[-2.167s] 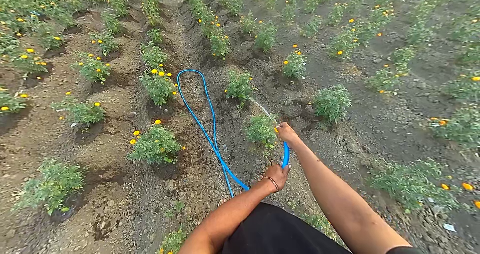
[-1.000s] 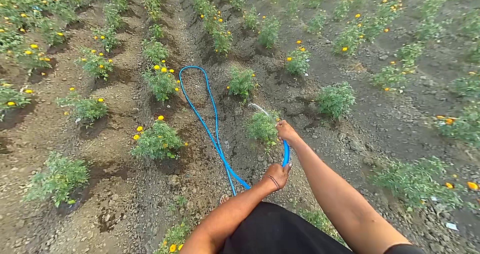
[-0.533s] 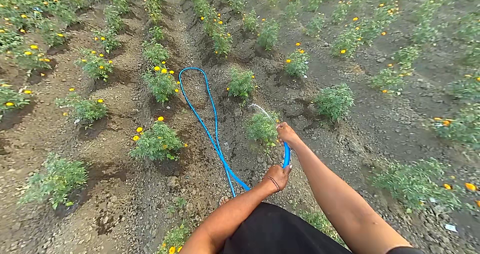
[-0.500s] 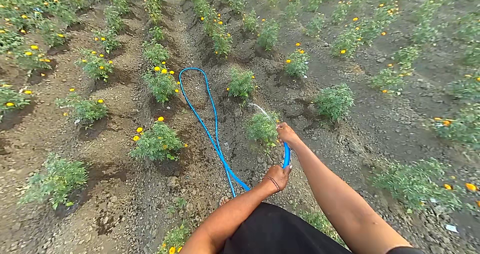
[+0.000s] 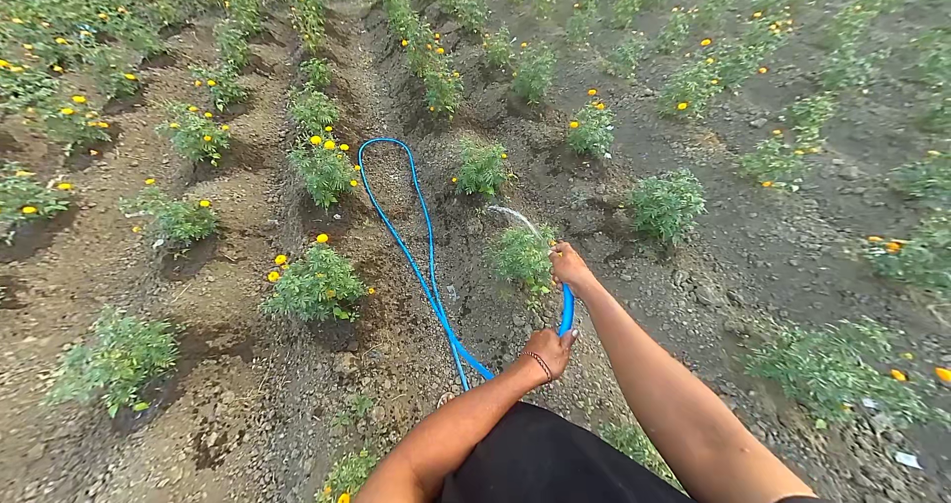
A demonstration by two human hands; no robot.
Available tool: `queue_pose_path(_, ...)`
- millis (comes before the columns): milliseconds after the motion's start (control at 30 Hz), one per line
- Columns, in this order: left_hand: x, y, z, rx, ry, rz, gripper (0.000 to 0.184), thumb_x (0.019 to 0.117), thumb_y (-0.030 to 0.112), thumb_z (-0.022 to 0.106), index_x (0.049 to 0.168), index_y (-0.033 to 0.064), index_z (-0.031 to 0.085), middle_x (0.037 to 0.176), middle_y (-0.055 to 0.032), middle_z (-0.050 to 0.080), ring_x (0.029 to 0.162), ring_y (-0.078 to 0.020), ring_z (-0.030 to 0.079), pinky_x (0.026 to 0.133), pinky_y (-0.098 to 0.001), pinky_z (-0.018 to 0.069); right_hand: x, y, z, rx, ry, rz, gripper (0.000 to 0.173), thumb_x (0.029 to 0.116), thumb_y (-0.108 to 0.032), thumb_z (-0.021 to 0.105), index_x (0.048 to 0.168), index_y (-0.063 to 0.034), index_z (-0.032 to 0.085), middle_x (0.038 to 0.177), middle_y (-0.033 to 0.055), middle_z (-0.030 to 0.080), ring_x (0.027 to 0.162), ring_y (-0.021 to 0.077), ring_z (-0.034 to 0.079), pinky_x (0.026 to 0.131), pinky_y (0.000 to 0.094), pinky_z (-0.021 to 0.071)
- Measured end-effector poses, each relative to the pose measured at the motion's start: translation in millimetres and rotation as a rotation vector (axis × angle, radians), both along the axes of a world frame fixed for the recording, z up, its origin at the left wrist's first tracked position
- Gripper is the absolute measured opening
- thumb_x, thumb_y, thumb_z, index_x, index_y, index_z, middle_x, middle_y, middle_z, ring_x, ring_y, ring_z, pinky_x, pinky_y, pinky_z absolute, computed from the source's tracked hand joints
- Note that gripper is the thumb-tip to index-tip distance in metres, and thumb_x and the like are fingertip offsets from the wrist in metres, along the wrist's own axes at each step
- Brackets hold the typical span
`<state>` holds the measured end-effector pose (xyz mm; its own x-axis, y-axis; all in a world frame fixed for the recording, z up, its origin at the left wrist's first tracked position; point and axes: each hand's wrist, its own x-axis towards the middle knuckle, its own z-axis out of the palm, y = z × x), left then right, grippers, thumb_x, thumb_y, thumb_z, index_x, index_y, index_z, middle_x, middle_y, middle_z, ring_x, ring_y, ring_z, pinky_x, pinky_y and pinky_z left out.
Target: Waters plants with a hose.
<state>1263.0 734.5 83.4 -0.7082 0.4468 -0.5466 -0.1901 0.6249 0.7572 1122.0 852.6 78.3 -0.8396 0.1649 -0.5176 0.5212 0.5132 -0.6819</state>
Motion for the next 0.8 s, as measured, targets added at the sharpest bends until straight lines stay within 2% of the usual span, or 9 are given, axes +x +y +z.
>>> queue_pose_path(133,1,1,0,-0.017,-0.013,-0.025,0.065,0.1128,0.046,0.028,0.107,-0.0095,0.062,0.104,-0.0269,0.064,0.098,-0.0377,0.065,0.089,-0.0552,0.0510,4,4,-4,0.002,-0.005,-0.018,0.034,0.1136,-0.024,0.034,0.142,-0.0077,0.042,0.088,0.0079,0.050,0.057,0.0148,0.050,0.054,0.0313,0.0472)
queue_pose_path(367,4,-3,-5,-0.003,0.006,-0.054,0.065,0.1131,0.044,0.028,0.102,-0.0100,0.062,0.100,-0.0258,0.064,0.095,-0.0370,0.065,0.087,-0.0546,0.0509,9,4,-7,0.006,-0.022,-0.044,0.035,0.1138,-0.025,0.034,0.143,-0.0076,0.041,0.090,0.0089,0.050,0.059,0.0156,0.050,0.055,0.0320,0.0473)
queue_pose_path(500,7,-6,-2,-0.005,-0.019,-0.065,0.066,0.1131,0.045,0.027,0.105,-0.0100,0.062,0.102,-0.0265,0.064,0.097,-0.0373,0.065,0.088,-0.0552,0.0507,14,3,-10,0.036,-0.032,-0.055,0.034,0.1136,-0.025,0.035,0.141,-0.0069,0.043,0.091,0.0096,0.051,0.059,0.0158,0.051,0.056,0.0326,0.0474)
queue_pose_path(667,10,-10,-4,0.015,-0.032,-0.046,0.066,0.1130,0.046,0.027,0.104,-0.0089,0.062,0.099,-0.0246,0.063,0.091,-0.0356,0.065,0.084,-0.0534,0.0520,13,-4,-12,0.061,-0.059,0.001,0.034,0.1134,-0.025,0.035,0.142,-0.0080,0.042,0.091,0.0091,0.051,0.061,0.0164,0.051,0.057,0.0331,0.0473)
queue_pose_path(800,10,-20,-8,0.030,-0.037,-0.015,0.066,0.1130,0.046,0.026,0.102,-0.0085,0.062,0.095,-0.0230,0.062,0.087,-0.0342,0.064,0.082,-0.0524,0.0514,11,-18,-10,0.021,0.006,0.039,0.035,0.1135,-0.026,0.035,0.143,-0.0080,0.043,0.089,0.0087,0.051,0.059,0.0160,0.051,0.055,0.0329,0.0484)
